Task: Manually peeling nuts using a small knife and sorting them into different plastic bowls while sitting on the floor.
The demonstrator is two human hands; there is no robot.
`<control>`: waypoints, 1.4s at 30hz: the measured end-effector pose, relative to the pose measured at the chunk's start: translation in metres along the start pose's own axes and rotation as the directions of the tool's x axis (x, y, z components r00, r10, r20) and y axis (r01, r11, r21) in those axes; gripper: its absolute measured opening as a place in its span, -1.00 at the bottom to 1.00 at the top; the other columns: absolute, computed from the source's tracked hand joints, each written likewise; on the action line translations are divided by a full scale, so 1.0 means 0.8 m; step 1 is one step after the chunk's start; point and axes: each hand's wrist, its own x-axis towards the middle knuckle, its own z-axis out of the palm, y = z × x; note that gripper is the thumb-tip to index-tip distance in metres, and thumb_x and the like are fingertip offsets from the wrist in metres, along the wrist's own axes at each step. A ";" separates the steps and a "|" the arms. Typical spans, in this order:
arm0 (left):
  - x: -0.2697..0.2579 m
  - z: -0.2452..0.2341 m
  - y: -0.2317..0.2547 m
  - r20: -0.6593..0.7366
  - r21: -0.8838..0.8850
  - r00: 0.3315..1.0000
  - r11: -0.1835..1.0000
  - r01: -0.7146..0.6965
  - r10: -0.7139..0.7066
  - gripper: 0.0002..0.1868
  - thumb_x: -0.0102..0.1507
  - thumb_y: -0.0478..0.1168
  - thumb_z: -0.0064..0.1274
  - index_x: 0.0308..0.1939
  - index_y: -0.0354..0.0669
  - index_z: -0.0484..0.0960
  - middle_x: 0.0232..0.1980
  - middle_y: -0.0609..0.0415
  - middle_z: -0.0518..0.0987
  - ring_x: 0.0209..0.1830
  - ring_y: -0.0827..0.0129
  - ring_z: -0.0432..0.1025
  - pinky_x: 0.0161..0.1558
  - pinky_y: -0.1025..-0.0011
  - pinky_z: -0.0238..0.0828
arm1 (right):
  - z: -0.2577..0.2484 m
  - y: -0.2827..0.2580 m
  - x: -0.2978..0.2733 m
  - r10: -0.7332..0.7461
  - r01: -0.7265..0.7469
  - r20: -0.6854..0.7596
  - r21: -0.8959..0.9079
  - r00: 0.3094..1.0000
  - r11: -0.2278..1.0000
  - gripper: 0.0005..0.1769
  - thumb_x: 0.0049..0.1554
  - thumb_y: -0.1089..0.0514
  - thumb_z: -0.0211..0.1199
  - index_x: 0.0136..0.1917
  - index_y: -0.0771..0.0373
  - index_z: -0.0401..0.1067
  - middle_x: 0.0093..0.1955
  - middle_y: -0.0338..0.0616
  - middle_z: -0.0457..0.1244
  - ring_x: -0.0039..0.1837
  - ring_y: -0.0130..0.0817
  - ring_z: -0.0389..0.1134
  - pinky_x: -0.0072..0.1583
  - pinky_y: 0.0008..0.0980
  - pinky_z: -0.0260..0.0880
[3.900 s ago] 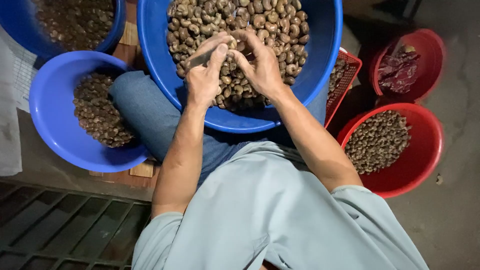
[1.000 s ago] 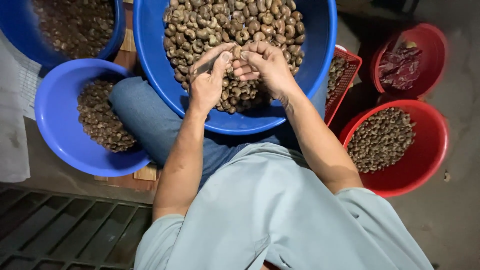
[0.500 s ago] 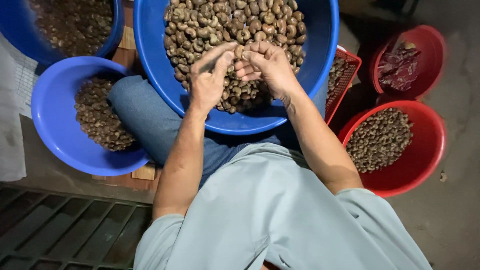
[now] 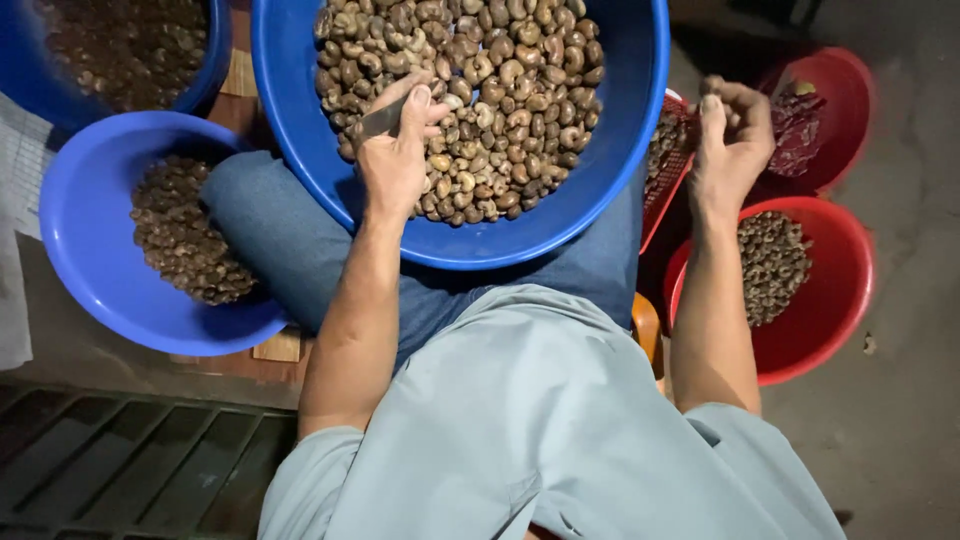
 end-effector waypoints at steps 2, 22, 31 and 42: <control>0.000 0.001 0.007 -0.010 -0.038 1.000 0.999 0.017 -0.018 -0.73 0.43 -0.23 0.00 0.17 -0.23 0.58 -0.12 -0.08 0.74 -0.14 0.29 0.70 -0.28 0.51 0.71 | -0.011 0.031 -0.003 -0.025 0.027 0.015 -0.147 1.000 0.989 -0.80 0.37 0.31 0.23 0.24 0.41 0.42 -0.10 -0.16 0.29 -0.18 -0.48 0.19 -0.10 -0.51 0.28; 0.003 -0.006 0.020 -0.121 -0.187 0.985 0.978 0.095 -0.119 -0.67 0.41 -0.19 0.03 0.16 -0.33 0.60 -0.06 -0.02 0.71 -0.21 0.41 0.65 -0.31 0.59 0.55 | 0.296 -0.064 0.064 -0.388 0.659 0.664 -0.214 0.639 0.721 -0.55 0.20 0.30 0.21 0.35 0.10 0.36 0.30 0.05 0.31 0.03 0.30 0.39 -0.07 0.11 0.39; 0.002 -0.006 0.027 -0.080 -0.133 0.993 0.988 0.079 -0.091 -0.68 0.42 -0.15 0.00 0.17 -0.27 0.59 0.05 0.00 0.71 -0.15 0.39 0.68 -0.30 0.58 0.56 | 0.330 -0.019 0.074 -0.322 0.684 0.681 -0.360 0.658 0.634 -0.55 0.13 0.13 0.38 0.27 0.23 0.41 0.02 0.25 0.37 -0.07 0.27 0.38 -0.07 0.09 0.38; 0.001 -0.004 0.035 -0.046 -0.072 0.998 0.997 0.032 -0.035 -0.65 0.43 -0.11 -0.02 0.17 -0.29 0.59 -0.03 0.00 0.70 -0.06 0.34 0.67 -0.14 0.50 0.60 | 0.240 -0.086 0.015 0.027 -0.315 0.747 0.247 0.664 0.917 -0.78 0.37 0.13 0.18 0.18 0.29 0.30 -0.23 -0.19 0.29 -0.28 -0.48 0.31 -0.21 -0.55 0.36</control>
